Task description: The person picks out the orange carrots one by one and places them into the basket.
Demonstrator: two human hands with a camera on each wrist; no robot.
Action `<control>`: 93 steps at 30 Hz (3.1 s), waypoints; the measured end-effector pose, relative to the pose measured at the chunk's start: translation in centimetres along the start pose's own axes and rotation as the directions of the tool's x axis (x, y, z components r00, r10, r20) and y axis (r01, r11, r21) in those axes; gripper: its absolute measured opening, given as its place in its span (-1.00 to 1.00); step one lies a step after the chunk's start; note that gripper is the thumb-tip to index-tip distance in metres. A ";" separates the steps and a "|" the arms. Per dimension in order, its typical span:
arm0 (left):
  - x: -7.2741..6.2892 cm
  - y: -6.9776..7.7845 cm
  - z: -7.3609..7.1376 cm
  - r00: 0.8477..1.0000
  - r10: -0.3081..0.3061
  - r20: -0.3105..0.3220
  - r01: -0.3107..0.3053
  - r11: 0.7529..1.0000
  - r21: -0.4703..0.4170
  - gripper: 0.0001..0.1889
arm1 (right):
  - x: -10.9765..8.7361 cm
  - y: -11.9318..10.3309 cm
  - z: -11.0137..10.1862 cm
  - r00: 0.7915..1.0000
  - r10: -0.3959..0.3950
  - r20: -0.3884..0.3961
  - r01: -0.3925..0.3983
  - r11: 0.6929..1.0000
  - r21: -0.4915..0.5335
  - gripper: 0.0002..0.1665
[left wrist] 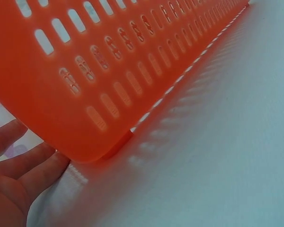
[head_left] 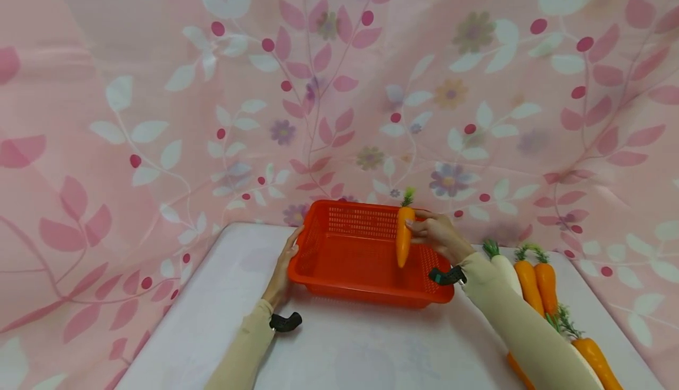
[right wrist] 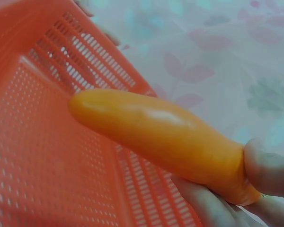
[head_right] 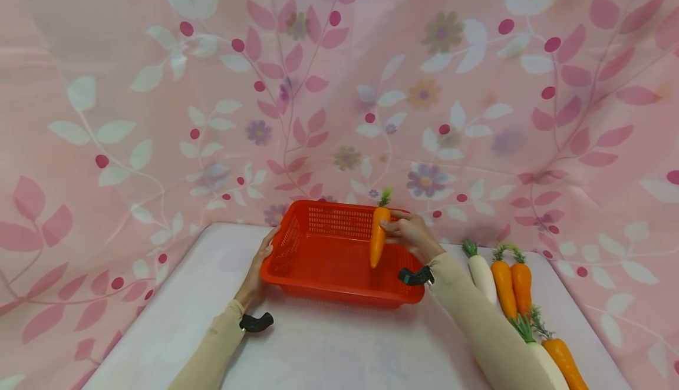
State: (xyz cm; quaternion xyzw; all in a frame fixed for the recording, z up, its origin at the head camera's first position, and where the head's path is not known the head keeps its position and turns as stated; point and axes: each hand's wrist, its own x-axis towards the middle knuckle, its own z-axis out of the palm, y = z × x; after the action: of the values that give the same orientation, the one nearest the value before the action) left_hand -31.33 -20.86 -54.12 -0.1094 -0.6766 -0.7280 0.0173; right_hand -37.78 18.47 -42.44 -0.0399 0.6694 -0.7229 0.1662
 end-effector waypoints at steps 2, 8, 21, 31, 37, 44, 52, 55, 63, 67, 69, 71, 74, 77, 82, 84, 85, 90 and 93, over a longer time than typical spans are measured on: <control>0.0 0.0 0.1 1.000 0.006 0.002 -0.006 1.000 0.002 -0.42 | 0.3 0.1 0.4 1.000 0.005 0.000 -0.005 1.000 -0.003 -0.11; 0.0 0.0 0.2 1.000 0.006 -0.006 -0.006 1.000 -0.013 -0.43 | 1.0 0.5 1.9 1.000 0.018 -0.009 -0.019 1.000 -0.012 -0.11; 0.0 0.1 0.0 1.000 0.023 0.005 -0.023 1.000 -0.020 -0.43 | 2.6 0.8 4.7 0.998 0.064 0.009 -0.064 0.998 -0.002 -0.27; -0.1 0.0 0.1 1.000 0.017 0.012 -0.017 0.999 -0.044 -0.45 | 3.8 1.3 7.0 0.993 0.110 0.042 -0.109 0.994 -0.024 -0.32; 0.1 -0.2 0.1 1.000 0.025 -0.003 -0.025 1.000 -0.018 -0.44 | 4.7 1.9 8.3 0.992 0.121 0.034 -0.120 0.993 -0.017 -0.45; 0.2 -0.2 0.2 0.999 0.043 0.003 -0.042 0.998 -0.040 -0.43 | 5.4 2.3 9.6 0.992 0.113 0.057 -0.111 0.993 -0.049 -0.47; 0.0 -0.4 0.4 1.000 0.024 -0.015 -0.024 1.000 -0.015 -0.44 | 6.1 3.2 10.9 0.988 0.125 0.089 -0.114 0.987 -0.114 -0.47; 0.1 -0.6 0.4 1.000 0.021 -0.008 -0.021 1.000 -0.007 -0.43 | 6.5 3.7 11.4 0.987 0.135 0.084 -0.121 0.981 -0.151 -0.48; 0.3 -0.5 0.2 0.999 0.034 -0.015 -0.034 0.999 -0.020 -0.44 | 7.7 4.7 12.7 0.983 0.152 0.103 -0.125 0.965 -0.233 -0.43; 0.3 -0.4 0.3 0.999 0.037 -0.006 -0.038 0.999 -0.034 -0.42 | 8.1 4.8 13.2 0.980 0.159 0.118 -0.125 0.960 -0.252 -0.41; 0.3 -0.3 0.3 0.999 0.041 -0.005 -0.042 0.999 -0.030 -0.42 | 8.1 4.9 13.4 0.979 0.160 0.125 -0.124 0.959 -0.255 -0.39; 0.3 -0.3 0.3 0.999 0.044 -0.006 -0.044 0.999 -0.024 -0.42 | 8.2 4.9 13.6 0.978 0.164 0.129 -0.127 0.959 -0.254 -0.39; 0.3 -0.3 0.3 0.999 0.053 -0.001 -0.053 0.999 -0.009 -0.41 | 8.4 5.0 13.7 0.977 0.166 0.137 -0.126 0.958 -0.259 -0.41; 0.4 -0.4 0.3 0.999 0.052 0.000 -0.052 0.999 -0.010 -0.41 | 8.6 5.1 13.9 0.975 0.170 0.146 -0.126 0.954 -0.271 -0.46; 0.3 -0.4 0.3 0.999 0.040 -0.009 -0.040 0.999 -0.020 -0.43 | 8.8 5.2 14.1 0.973 0.174 0.150 -0.123 0.946 -0.301 -0.51; 0.2 -0.4 0.3 0.999 0.035 -0.010 -0.035 0.999 -0.021 -0.43 | 8.8 5.2 14.2 0.973 0.173 0.154 -0.120 0.945 -0.305 -0.52; 0.2 -0.4 0.3 0.999 0.033 -0.010 -0.033 0.999 -0.021 -0.43 | 8.8 5.3 14.2 0.973 0.174 0.154 -0.121 0.945 -0.303 -0.53; 0.3 -0.3 0.4 0.999 0.034 -0.004 -0.034 0.999 -0.021 -0.43 | 9.1 5.4 14.5 0.973 0.173 0.154 -0.123 0.949 -0.291 -0.54; 0.4 -0.3 0.5 0.999 0.035 -0.002 -0.035 0.999 -0.023 -0.44 | 9.2 5.5 14.7 0.976 0.169 0.134 -0.126 0.951 -0.284 -0.52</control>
State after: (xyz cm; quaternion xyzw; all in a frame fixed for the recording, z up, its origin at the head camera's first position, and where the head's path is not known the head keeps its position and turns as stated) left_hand -31.66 -20.28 -54.32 -0.1208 -0.6660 -0.7355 0.0295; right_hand -41.30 1.47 -47.89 -0.0690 0.7488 -0.6035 0.2651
